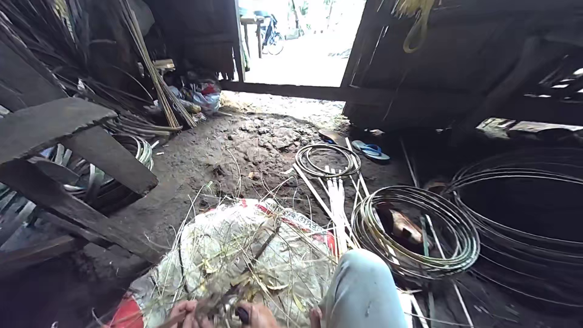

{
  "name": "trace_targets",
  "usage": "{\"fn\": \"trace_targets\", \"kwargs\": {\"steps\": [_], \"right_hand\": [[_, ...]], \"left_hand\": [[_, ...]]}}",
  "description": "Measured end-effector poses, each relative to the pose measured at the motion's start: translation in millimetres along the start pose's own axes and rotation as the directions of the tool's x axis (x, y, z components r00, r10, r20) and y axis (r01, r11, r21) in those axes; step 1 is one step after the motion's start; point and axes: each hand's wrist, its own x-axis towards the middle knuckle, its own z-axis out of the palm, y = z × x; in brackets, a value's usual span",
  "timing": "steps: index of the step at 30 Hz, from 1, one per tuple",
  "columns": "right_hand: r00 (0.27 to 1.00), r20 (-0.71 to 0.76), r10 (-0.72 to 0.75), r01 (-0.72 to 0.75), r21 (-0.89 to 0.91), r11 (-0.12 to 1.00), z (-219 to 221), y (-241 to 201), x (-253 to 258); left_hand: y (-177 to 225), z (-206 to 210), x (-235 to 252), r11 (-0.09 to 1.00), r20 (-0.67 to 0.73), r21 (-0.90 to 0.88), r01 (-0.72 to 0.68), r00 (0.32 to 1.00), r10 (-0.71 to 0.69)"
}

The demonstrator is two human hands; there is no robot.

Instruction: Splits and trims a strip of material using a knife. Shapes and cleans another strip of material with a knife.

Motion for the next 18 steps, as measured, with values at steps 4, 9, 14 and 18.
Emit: {"fn": "trace_targets", "kwargs": {"steps": [4, 9, 14, 18], "right_hand": [[0.993, 0.083, 0.089, -0.089, 0.006, 0.996, -16.1, 1.6, 2.1], [0.989, 0.112, 0.094, -0.094, -0.008, 0.996, -35.7, -14.2, -1.1], [0.991, 0.068, 0.118, -0.119, 0.019, 0.993, -29.1, -2.6, -3.2], [0.990, 0.071, 0.119, -0.130, 0.194, 0.972, -19.4, 7.8, -12.6]], "left_hand": [[12.4, -3.5, 4.4, 0.995, -0.063, 0.087, 0.047, 0.997, -0.041], [46.8, -11.8, 10.1, 0.976, -0.042, 0.111, 0.187, 0.982, -0.183], [39.2, -10.1, 14.3, 0.990, -0.066, 0.029, 0.135, 0.989, -0.133], [40.9, -2.5, 15.7, 0.992, -0.028, -0.066, 0.107, 0.994, -0.109]]}}
